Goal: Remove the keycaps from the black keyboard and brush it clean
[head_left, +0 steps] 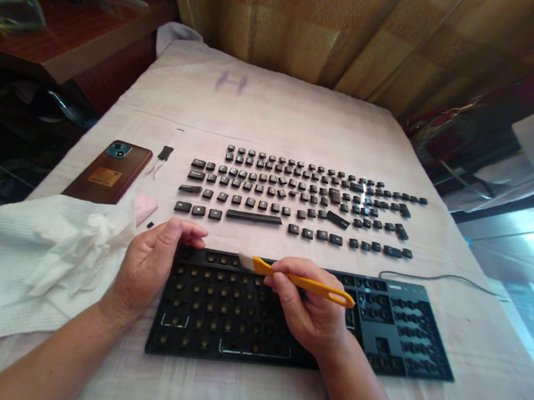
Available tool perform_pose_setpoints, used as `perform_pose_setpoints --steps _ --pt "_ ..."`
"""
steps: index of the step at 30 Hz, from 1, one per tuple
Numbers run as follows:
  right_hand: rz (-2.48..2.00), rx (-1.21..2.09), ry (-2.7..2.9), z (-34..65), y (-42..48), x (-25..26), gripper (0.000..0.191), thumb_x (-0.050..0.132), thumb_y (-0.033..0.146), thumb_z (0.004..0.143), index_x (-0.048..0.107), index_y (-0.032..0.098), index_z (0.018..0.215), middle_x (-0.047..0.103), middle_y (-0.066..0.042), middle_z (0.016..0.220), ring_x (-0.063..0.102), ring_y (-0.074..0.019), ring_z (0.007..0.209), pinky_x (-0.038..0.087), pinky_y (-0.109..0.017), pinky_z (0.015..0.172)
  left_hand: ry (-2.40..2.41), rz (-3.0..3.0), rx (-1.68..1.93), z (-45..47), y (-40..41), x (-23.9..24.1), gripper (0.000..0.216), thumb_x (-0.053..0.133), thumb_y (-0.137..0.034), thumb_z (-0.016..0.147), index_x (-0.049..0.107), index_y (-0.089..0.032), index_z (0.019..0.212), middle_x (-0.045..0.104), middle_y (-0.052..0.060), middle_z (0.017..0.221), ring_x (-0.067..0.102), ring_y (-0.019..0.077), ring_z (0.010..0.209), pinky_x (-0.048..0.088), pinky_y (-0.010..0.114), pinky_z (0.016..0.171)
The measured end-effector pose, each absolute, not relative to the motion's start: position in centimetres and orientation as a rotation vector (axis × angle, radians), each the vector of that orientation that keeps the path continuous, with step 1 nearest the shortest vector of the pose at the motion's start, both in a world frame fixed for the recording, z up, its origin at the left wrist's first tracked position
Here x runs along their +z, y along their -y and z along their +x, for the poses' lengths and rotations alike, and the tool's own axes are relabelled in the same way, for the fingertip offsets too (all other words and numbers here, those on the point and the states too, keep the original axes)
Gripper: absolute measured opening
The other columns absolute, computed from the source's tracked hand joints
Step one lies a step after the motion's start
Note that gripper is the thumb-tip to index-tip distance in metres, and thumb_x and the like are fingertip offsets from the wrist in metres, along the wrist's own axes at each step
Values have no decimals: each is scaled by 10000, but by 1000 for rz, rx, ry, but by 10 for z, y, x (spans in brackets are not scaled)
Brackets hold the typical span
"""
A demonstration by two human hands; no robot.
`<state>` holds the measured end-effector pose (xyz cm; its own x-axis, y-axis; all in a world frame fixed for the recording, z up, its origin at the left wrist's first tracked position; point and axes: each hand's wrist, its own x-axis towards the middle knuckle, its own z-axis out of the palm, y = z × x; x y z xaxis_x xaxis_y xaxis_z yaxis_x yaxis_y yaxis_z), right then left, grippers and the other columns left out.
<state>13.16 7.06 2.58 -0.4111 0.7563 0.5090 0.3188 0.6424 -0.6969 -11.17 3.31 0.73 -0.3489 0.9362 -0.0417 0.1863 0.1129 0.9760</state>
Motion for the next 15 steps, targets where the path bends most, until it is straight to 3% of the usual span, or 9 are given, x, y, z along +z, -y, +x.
perform_pose_setpoints --steps 15 --pt "-803 672 2061 130 -71 27 88 573 135 951 632 201 954 742 -21 744 720 -149 633 569 -236 606 -1642 1135 1303 -112 -32 5 543 469 -668 959 759 -215 887 741 14 786 686 179 786 557 291 772"
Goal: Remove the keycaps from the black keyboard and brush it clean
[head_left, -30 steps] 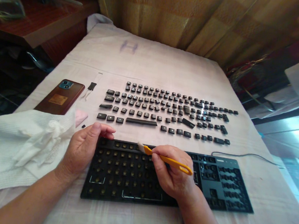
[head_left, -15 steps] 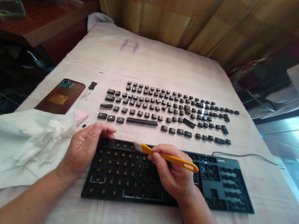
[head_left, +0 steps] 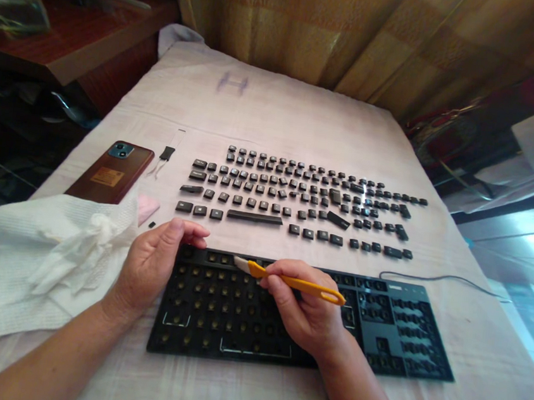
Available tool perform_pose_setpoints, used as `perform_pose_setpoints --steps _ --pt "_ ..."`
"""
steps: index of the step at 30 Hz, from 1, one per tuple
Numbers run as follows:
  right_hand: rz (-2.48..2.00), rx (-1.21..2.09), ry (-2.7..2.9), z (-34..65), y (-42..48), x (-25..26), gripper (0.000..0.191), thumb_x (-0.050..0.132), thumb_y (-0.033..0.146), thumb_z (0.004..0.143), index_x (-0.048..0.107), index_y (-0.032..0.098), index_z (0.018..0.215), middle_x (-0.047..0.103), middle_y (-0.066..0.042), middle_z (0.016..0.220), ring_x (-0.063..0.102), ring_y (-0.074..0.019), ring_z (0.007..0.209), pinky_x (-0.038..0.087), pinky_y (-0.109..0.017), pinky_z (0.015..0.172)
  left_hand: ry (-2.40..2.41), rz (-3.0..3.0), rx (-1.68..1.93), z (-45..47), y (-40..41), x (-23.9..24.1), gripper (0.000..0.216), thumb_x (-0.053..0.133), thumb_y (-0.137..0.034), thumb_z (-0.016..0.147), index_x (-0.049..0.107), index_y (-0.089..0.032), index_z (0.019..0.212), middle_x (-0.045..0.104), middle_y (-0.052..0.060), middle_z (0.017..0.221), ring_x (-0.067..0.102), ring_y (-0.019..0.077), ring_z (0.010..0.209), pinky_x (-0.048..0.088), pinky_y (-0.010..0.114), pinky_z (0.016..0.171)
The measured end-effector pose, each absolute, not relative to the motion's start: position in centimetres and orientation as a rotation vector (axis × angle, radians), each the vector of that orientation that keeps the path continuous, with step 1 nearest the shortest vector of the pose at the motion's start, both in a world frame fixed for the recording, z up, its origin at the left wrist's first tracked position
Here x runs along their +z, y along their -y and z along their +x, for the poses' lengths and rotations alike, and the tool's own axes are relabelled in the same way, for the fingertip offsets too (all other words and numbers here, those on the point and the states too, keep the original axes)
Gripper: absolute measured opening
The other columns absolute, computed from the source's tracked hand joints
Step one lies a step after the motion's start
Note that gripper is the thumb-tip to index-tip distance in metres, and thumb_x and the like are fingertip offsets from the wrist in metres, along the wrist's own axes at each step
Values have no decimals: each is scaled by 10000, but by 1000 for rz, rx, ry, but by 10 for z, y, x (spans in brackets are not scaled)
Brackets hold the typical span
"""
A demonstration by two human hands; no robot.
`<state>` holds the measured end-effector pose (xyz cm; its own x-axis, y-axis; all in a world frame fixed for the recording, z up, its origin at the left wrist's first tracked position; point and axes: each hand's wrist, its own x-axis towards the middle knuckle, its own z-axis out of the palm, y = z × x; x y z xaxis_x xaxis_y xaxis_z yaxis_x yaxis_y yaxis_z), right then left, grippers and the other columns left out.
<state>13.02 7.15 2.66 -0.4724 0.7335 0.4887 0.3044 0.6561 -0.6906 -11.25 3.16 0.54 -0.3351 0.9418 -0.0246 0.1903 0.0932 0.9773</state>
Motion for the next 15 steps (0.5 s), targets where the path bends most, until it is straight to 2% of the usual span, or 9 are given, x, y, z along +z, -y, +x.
perform_pose_setpoints --steps 6,10,15 --pt "-829 634 2027 131 -72 24 104 586 124 945 639 205 982 760 -30 793 740 -156 677 589 -246 648 -1646 1141 1310 -113 -32 7 556 471 -681 950 759 -211 879 743 20 774 691 190 766 570 308 755" --pt "-792 645 2081 130 -72 25 98 578 132 949 643 204 964 745 -21 746 724 -157 636 579 -250 620 -1658 1126 1299 -109 -33 10 575 485 -706 930 755 -200 882 745 34 792 697 204 787 575 329 781" --pt "-849 767 1944 129 -71 24 110 594 128 939 645 217 978 752 -11 778 732 -140 655 586 -224 627 -1521 1004 1415 -99 -32 7 509 523 -666 939 736 -229 1091 766 42 1056 690 218 1049 514 358 1022"
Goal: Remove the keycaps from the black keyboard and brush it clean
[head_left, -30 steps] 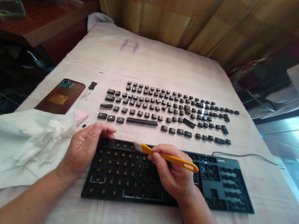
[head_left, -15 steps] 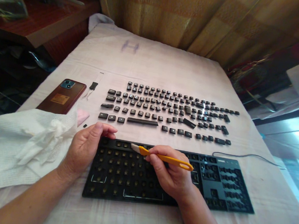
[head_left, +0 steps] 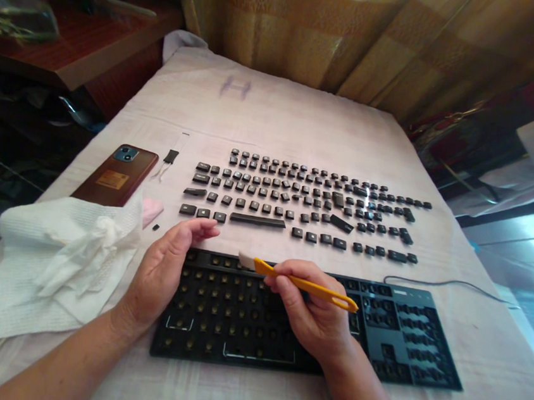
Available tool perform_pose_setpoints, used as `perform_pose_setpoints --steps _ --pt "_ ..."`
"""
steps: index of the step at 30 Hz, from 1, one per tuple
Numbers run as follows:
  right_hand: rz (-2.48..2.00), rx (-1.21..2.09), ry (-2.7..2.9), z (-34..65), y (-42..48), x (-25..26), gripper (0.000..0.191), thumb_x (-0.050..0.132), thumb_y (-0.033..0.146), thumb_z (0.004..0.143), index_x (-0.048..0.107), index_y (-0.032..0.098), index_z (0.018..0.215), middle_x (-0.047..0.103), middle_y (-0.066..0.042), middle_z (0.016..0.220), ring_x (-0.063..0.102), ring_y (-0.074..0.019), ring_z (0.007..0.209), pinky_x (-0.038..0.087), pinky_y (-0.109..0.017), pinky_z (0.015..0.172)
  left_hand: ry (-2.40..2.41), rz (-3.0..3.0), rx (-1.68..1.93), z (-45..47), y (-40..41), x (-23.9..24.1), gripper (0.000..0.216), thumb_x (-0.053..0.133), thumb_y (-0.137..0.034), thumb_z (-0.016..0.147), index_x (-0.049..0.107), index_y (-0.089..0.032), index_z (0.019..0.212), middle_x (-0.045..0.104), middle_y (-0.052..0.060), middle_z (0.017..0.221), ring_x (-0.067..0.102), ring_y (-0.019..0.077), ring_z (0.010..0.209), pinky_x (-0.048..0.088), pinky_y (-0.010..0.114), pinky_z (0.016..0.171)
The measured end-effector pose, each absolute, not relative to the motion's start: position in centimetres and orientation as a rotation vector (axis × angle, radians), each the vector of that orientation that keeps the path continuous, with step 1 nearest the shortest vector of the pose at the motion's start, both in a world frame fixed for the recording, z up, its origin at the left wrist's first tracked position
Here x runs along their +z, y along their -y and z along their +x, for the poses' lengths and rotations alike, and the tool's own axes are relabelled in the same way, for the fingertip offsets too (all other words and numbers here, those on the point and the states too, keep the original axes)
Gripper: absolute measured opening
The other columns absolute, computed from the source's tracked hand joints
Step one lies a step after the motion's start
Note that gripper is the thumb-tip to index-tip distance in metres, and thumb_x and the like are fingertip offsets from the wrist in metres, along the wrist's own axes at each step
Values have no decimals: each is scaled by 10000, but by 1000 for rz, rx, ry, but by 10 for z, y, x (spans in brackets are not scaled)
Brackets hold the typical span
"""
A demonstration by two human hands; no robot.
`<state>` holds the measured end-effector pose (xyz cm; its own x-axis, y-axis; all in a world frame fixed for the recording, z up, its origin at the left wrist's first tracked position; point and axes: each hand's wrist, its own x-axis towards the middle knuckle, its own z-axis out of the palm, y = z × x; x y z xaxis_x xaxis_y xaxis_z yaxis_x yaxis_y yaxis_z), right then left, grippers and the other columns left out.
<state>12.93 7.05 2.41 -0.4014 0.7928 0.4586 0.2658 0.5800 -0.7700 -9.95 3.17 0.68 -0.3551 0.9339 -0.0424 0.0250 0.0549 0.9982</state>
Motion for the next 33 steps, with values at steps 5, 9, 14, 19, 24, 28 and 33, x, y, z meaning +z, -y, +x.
perform_pose_setpoints --steps 5,9,14,19,24,28,33 --pt "-837 744 2021 129 -71 25 117 596 120 932 657 209 977 768 -25 807 751 -152 708 597 -236 678 -1335 755 1570 -97 -33 2 487 529 -645 949 719 -237 1138 752 47 1178 651 222 1195 451 385 1127" --pt "-819 811 2054 128 -70 27 114 591 125 936 661 206 978 768 -21 787 748 -149 676 592 -228 640 -1280 657 1598 -98 -36 4 509 547 -666 928 734 -226 1103 763 57 1148 662 232 1184 452 401 1130" --pt "-850 857 1937 129 -68 24 133 599 125 945 654 229 1009 773 3 796 746 -129 648 600 -208 640 -1220 646 1595 -96 -37 7 542 572 -693 898 737 -226 1120 761 63 1150 663 243 1178 460 411 1123" --pt "-803 632 2079 128 -72 29 64 636 164 934 676 208 957 784 -28 797 760 -165 673 615 -244 646 -1222 673 1561 -99 -37 5 576 534 -702 914 713 -212 1158 752 83 1182 659 246 1193 460 425 1128" --pt "-769 622 2096 127 -72 34 54 646 176 929 691 206 923 785 -29 769 753 -166 640 622 -244 626 -1515 968 1483 -112 -39 6 459 565 -592 950 690 -209 1171 750 79 1176 679 231 1139 496 415 1085" --pt "-841 628 1988 129 -70 31 66 655 178 921 697 214 958 790 -35 795 767 -179 678 636 -252 641 -1765 1244 1351 -121 -40 13 350 566 -499 958 699 -218 1121 770 59 1080 710 232 1019 552 403 989" --pt "-830 535 2040 129 -72 32 67 643 174 927 693 215 943 785 -33 775 758 -175 649 633 -254 632 -1939 1667 1200 -131 -41 13 248 533 -361 967 699 -247 1113 762 35 1122 695 230 1067 520 395 1025"
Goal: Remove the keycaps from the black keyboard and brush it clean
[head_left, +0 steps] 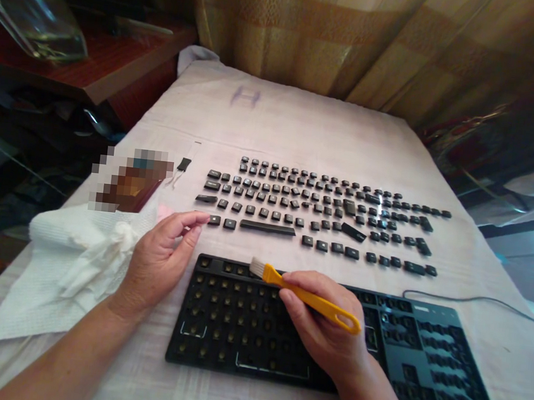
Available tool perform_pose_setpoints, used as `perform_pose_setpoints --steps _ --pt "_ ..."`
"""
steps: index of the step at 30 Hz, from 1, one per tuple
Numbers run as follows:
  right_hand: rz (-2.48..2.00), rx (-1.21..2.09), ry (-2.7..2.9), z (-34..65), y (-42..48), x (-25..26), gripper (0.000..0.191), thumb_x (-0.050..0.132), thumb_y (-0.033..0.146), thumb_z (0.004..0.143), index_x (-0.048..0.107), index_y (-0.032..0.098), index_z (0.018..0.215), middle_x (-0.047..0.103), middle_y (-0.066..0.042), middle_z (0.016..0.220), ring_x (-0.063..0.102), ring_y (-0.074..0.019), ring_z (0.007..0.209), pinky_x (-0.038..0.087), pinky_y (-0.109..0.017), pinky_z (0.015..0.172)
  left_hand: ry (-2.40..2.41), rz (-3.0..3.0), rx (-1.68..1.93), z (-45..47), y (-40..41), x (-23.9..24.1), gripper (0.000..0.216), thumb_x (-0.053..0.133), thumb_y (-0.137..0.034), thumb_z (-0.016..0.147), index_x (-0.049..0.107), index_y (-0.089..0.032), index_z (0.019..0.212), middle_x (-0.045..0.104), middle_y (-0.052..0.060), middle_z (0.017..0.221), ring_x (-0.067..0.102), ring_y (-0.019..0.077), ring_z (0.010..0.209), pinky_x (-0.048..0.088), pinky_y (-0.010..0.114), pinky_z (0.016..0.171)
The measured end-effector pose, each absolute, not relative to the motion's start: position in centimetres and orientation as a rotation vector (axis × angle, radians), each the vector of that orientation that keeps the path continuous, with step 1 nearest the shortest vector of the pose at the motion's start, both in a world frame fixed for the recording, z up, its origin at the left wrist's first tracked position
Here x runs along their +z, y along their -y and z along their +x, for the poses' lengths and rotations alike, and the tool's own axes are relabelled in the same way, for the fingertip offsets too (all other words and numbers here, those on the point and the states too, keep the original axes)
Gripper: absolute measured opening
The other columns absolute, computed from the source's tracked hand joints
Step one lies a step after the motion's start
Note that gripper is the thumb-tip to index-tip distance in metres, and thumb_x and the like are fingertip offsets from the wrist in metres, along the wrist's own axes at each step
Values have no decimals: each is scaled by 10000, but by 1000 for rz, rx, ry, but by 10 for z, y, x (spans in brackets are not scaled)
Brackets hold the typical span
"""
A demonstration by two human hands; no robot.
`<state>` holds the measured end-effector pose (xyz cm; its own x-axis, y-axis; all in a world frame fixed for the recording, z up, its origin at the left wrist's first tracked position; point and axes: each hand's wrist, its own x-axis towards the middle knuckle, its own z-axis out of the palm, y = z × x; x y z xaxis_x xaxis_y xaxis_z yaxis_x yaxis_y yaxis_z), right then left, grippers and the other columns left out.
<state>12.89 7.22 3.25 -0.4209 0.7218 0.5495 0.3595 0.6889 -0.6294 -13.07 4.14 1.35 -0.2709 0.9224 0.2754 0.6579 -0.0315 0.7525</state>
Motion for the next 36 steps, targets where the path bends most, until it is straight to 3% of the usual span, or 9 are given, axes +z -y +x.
perform_pose_setpoints --steps 7,16,29,36 --pt "-758 600 2139 127 -73 35 85 615 154 937 678 212 936 779 -23 759 746 -155 624 612 -231 613 -1968 2239 927 -137 -41 10 256 483 -246 991 696 -214 1128 756 76 1081 677 252 1027 518 427 968" --pt "-745 554 2181 129 -71 38 68 637 161 923 675 212 949 775 -16 760 746 -156 627 607 -238 620 -1990 2180 895 -134 -39 1 271 457 -276 1003 689 -224 1133 772 71 1064 703 252 977 473 472 1037" --pt "-823 469 2141 133 -72 42 93 606 150 926 653 208 869 741 -13 688 706 -153 556 568 -253 553 -1966 2190 888 -127 -39 -2 311 445 -360 1007 675 -214 1157 777 78 1035 705 267 952 489 474 988" --pt "-804 527 2096 130 -70 39 84 616 168 935 680 217 911 775 -20 739 742 -167 608 608 -253 585 -1957 2142 887 -128 -39 -1 283 481 -356 981 693 -242 1130 783 68 1039 713 265 959 503 468 979"
